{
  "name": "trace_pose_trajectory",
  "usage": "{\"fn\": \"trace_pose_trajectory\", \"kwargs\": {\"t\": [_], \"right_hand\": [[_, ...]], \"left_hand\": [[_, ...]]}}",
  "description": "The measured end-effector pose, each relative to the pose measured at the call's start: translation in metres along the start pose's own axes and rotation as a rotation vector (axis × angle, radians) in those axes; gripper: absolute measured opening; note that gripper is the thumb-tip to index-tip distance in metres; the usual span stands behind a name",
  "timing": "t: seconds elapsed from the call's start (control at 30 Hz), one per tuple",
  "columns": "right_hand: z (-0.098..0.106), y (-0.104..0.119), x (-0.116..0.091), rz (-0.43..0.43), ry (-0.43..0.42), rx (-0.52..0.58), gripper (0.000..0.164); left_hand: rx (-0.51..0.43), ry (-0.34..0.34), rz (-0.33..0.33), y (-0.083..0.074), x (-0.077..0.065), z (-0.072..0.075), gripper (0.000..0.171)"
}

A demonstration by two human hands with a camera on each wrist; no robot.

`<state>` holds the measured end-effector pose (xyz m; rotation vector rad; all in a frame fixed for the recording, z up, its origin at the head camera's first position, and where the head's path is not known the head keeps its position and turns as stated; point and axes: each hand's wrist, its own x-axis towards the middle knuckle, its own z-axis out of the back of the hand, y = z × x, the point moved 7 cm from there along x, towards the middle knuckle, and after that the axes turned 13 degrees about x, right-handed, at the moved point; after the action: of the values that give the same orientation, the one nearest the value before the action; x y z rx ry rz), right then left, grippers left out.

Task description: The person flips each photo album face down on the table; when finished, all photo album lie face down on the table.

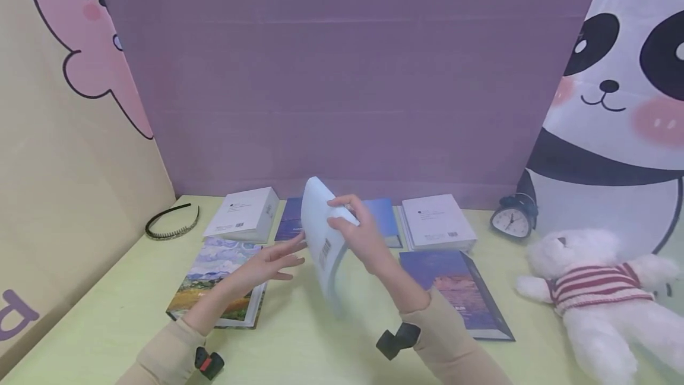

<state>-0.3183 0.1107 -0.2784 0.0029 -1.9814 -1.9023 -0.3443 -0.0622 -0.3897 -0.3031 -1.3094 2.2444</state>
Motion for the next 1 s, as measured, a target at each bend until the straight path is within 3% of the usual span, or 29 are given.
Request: {"fn": "trace_pose_trajectory", "kwargs": {"t": [0.2, 0.37, 0.53, 0.8, 1.0], "right_hand": [[0.011, -0.011, 0.002, -0.009, -0.097, 0.116, 0.032], [0.014, -0.016, -0.002, -0.005, -0.131, 0.13, 0.032], [0.017, -0.014, -0.008, 0.022, -0.114, 0.054, 0.033], [0.032, -0.014, -0.018, 0.026, -0.038, -0.11, 0.038], [0.05, -0.014, -0.023, 0.009, -0.076, -0.209, 0.038]], "left_hand": [[0.069, -0.031, 0.023, 0.005, -0.004, 0.003, 0.048], [0.094, 0.055, 0.04, 0.008, -0.009, -0.001, 0.051], [0.152, 0.164, 0.107, 0.014, -0.017, -0.006, 0.051], [0.149, 0.223, 0.098, 0.017, -0.018, -0.008, 0.049], [0.159, 0.247, 0.12, 0.021, -0.019, -0.007, 0.049]]}}
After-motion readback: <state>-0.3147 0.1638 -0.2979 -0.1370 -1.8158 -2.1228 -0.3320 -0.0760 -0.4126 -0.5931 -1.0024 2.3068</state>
